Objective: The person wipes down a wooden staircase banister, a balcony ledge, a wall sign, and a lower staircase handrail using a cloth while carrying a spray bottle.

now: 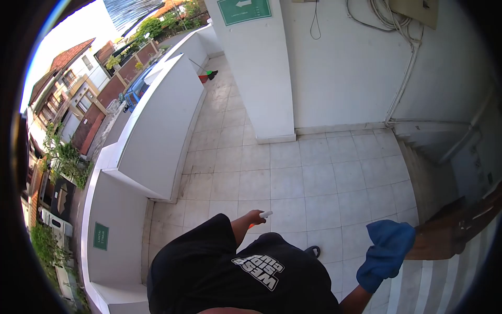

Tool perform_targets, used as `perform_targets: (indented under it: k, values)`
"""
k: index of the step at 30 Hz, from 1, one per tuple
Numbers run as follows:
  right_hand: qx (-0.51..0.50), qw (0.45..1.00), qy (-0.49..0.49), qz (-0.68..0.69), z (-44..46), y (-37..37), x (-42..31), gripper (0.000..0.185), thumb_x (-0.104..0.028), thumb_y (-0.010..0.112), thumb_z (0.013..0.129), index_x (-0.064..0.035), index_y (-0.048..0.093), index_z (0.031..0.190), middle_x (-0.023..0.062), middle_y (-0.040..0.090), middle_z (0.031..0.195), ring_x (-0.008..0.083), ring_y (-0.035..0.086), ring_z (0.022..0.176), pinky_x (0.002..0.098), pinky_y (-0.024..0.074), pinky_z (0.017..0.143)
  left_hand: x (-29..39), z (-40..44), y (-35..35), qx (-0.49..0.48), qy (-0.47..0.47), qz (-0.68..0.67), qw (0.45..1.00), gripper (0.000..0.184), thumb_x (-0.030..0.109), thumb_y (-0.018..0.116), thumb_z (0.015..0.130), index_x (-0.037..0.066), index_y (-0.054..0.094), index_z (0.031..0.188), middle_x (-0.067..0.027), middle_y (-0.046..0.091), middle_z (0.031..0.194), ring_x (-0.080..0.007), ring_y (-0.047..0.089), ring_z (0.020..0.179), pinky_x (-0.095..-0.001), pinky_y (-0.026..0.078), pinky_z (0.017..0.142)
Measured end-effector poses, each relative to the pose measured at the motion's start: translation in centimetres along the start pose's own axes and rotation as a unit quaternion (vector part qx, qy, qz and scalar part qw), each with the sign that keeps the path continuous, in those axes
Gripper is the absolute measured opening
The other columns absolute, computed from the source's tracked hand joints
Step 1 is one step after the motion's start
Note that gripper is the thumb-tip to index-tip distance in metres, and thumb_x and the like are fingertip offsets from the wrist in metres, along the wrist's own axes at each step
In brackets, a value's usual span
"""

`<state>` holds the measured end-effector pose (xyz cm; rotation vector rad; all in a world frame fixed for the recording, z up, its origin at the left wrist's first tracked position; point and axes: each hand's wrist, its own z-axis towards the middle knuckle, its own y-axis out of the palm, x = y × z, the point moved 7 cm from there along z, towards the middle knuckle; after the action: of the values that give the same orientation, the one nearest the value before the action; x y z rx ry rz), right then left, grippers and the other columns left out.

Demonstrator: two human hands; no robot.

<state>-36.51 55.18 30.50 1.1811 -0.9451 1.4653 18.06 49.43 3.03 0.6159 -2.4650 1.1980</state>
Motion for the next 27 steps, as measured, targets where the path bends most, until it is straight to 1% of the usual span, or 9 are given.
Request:
perform_targets:
  k: [3, 5, 7, 10, 11, 13, 19, 22, 27]
  values:
    - [-0.043, 0.948, -0.052, -0.310, 3.4, 3.7, 0.3, 0.058, -0.057, 0.042, 0.097, -0.0129, 0.048, 0.135, 0.0087, 0.056, 0.129, 0.0237, 0.055, 0.118, 0.0388, 0.0370, 0.109, 0.1, 0.0, 2.0, 0.035, -0.039, -0.048, 0.997, 0.043, 0.036, 0.073, 0.074, 0.016, 0.068, 0.112, -0.0136, 0.070, 0.106, -0.0326, 0.065, 0.099, -0.0421, 0.052, 0.085]
    - [-0.102, 0.630, -0.119, -0.760, 6.8, 4.1, 2.5, 0.067, -0.059, 0.037, 0.097, -0.0101, 0.038, 0.143, 0.0084, 0.050, 0.138, 0.0264, 0.050, 0.126, 0.0381, 0.0325, 0.113, -0.1, 0.3, 3.7, 0.042, -0.062, -0.124, 0.989, 0.045, 0.036, 0.074, 0.074, 0.016, 0.068, 0.114, -0.0121, 0.070, 0.106, -0.0295, 0.066, 0.098, -0.0391, 0.052, 0.086]
    - [-0.137, 0.116, -0.141, -0.974, 9.3, 4.1, 4.9, 0.076, -0.062, 0.033, 0.098, -0.0072, 0.028, 0.150, 0.0082, 0.045, 0.148, 0.0291, 0.046, 0.133, 0.0374, 0.0281, 0.117, 0.0, 0.7, 5.2, 0.032, -0.076, -0.162, 0.983, 0.046, 0.036, 0.075, 0.074, 0.016, 0.068, 0.115, -0.0115, 0.071, 0.106, -0.0283, 0.067, 0.098, -0.0381, 0.051, 0.086]
    - [-0.061, -0.149, -0.075, -0.984, 10.4, 11.2, -4.1, 0.063, -0.049, 0.042, 0.099, -0.0044, 0.041, 0.143, 0.0137, 0.047, 0.143, 0.0287, 0.053, 0.120, 0.0429, 0.0420, 0.104, 0.5, 2.5, 6.0, 0.017, -0.105, -0.190, 0.976, 0.048, 0.036, 0.075, 0.073, 0.017, 0.067, 0.116, -0.0105, 0.071, 0.106, -0.0267, 0.067, 0.098, -0.0369, 0.051, 0.087]
    - [-0.061, -0.150, -0.072, -0.984, 12.1, 7.9, -0.9, 0.063, -0.049, 0.042, 0.099, -0.0044, 0.041, 0.143, 0.0137, 0.047, 0.143, 0.0287, 0.053, 0.120, 0.0429, 0.0420, 0.104, 0.8, 3.2, 5.9, 0.009, -0.118, -0.181, 0.976, 0.048, 0.036, 0.075, 0.073, 0.017, 0.067, 0.117, -0.0101, 0.071, 0.107, -0.0263, 0.067, 0.098, -0.0367, 0.051, 0.087]
    - [-0.062, 0.425, -0.322, -0.844, 13.9, 4.3, 2.5, 0.051, -0.046, 0.045, 0.099, -0.0030, 0.052, 0.124, 0.0125, 0.056, 0.126, 0.0263, 0.056, 0.103, 0.0441, 0.0464, 0.095, 2.3, 4.7, 4.4, 0.012, -0.114, -0.173, 0.978, 0.048, 0.036, 0.075, 0.073, 0.017, 0.067, 0.117, -0.0103, 0.071, 0.107, -0.0266, 0.067, 0.098, -0.0368, 0.051, 0.087]
    - [-0.200, 0.154, -0.068, -0.965, 22.2, 8.1, -5.5, 0.058, -0.042, 0.039, 0.102, -0.0044, 0.032, 0.145, 0.0137, 0.051, 0.135, 0.0295, 0.050, 0.120, 0.0502, 0.0406, 0.104, 4.3, 11.5, -0.4, 0.061, -0.071, -0.172, 0.981, 0.048, 0.037, 0.075, 0.074, 0.016, 0.067, 0.117, -0.0121, 0.070, 0.108, -0.0289, 0.066, 0.099, -0.0384, 0.051, 0.087]
    - [-0.092, 0.329, -0.279, -0.897, 28.4, 4.3, -4.4, 0.065, -0.043, 0.037, 0.102, -0.0032, 0.022, 0.152, 0.0143, 0.042, 0.147, 0.0320, 0.051, 0.124, 0.0460, 0.0448, 0.103, 4.1, 16.2, -3.7, 0.063, -0.061, -0.186, 0.979, 0.048, 0.037, 0.074, 0.075, 0.016, 0.067, 0.117, -0.0133, 0.070, 0.108, -0.0303, 0.066, 0.100, -0.0396, 0.051, 0.087]
    - [-0.078, 0.276, -0.148, -0.946, 41.3, -6.2, 1.0, 0.063, -0.045, 0.041, 0.100, -0.0045, 0.033, 0.147, 0.0122, 0.054, 0.132, 0.0289, 0.057, 0.110, 0.0435, 0.0503, 0.094, 3.2, 22.0, -10.2, 0.065, -0.059, -0.163, 0.983, 0.048, 0.036, 0.074, 0.074, 0.015, 0.067, 0.116, -0.0137, 0.070, 0.109, -0.0300, 0.066, 0.099, -0.0400, 0.052, 0.086]
